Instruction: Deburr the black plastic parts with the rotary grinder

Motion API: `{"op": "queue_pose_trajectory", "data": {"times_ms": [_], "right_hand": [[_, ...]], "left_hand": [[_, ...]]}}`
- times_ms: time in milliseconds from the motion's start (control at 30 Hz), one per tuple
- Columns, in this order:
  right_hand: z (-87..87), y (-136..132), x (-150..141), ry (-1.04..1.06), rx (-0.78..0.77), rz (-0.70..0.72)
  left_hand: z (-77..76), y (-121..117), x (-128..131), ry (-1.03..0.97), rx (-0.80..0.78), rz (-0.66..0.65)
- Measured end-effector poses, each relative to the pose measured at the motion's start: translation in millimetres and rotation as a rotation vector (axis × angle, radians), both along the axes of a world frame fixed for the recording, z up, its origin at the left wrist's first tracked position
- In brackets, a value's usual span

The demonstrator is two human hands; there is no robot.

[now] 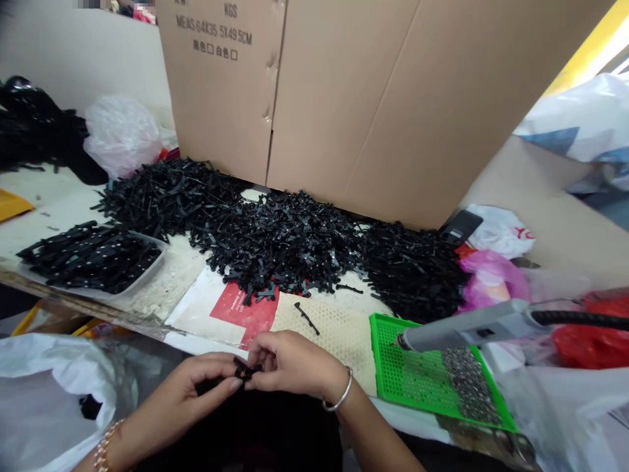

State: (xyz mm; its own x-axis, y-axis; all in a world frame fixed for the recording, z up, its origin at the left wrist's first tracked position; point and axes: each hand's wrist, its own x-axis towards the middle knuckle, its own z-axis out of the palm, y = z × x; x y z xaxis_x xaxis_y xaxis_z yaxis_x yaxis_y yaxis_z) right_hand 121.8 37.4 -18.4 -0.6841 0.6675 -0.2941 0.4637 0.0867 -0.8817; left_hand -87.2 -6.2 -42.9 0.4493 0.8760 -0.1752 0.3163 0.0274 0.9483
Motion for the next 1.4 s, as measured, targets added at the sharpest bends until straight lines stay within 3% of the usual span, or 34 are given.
{"op": "queue_pose_trajectory", "data": {"times_ms": [100, 167, 300, 367, 433, 567, 733, 833, 967, 1033, 1133, 1233, 1333, 1400], "right_hand": [[1.3, -0.2, 10.4, 0.038, -0.034, -0.006], [0.6, 1.9, 19.8, 0.057, 0.039, -0.081], [-8.3, 10.0, 41.4, -0.221, 0.491, -0.376], [-14.2, 13.2, 48.8, -0.369, 0.596, -0.419], [-17.3, 14.8, 50.7, -0.403, 0.602, -0.398], [-15.4, 20.1, 34.5, -0.260, 0.649, -0.328], [-15.4, 36.5, -2.2, -0.158, 0.699, 0.002], [-13.9, 31.8, -7.9, 0.010, 0.575, -0.068], [-13.7, -5.4, 2.8, 0.566, -0.081, -0.297], [-16.8, -28.0, 4.2, 0.728, -0.301, -0.421], [-21.9, -49.2, -0.6, 0.803, -0.395, -0.661], [-22.2, -51.3, 0.1, 0.817, -0.441, -0.798], [-15.9, -44.2, 10.6, 0.757, -0.361, -0.882], [-10.6, -39.1, 17.6, 0.707, -0.338, -0.843]], "left_hand": [[3.1, -1.8, 9.0, -0.022, -0.069, -0.002], [2.1, -4.3, 12.0, -0.080, -0.176, 0.049], [-0.6, -7.6, 14.9, -0.201, -0.382, 0.188], [0.5, -7.9, 16.2, -0.235, -0.418, 0.231], [4.1, -8.1, 17.1, -0.244, -0.416, 0.263], [17.8, -11.7, 15.9, -0.231, -0.366, 0.318], [38.4, -19.9, 16.3, -0.303, -0.403, 0.432], [44.2, -21.3, 21.5, -0.364, -0.419, 0.535], [40.1, -19.7, 34.6, -0.417, -0.373, 0.580], [35.3, -19.7, 43.0, -0.426, -0.355, 0.542], [29.9, -21.3, 54.2, -0.414, -0.348, 0.434], [30.5, -22.8, 58.3, -0.380, -0.362, 0.345], [35.3, -23.5, 55.5, -0.369, -0.425, 0.272], [38.3, -24.3, 52.3, -0.381, -0.473, 0.225]]}}
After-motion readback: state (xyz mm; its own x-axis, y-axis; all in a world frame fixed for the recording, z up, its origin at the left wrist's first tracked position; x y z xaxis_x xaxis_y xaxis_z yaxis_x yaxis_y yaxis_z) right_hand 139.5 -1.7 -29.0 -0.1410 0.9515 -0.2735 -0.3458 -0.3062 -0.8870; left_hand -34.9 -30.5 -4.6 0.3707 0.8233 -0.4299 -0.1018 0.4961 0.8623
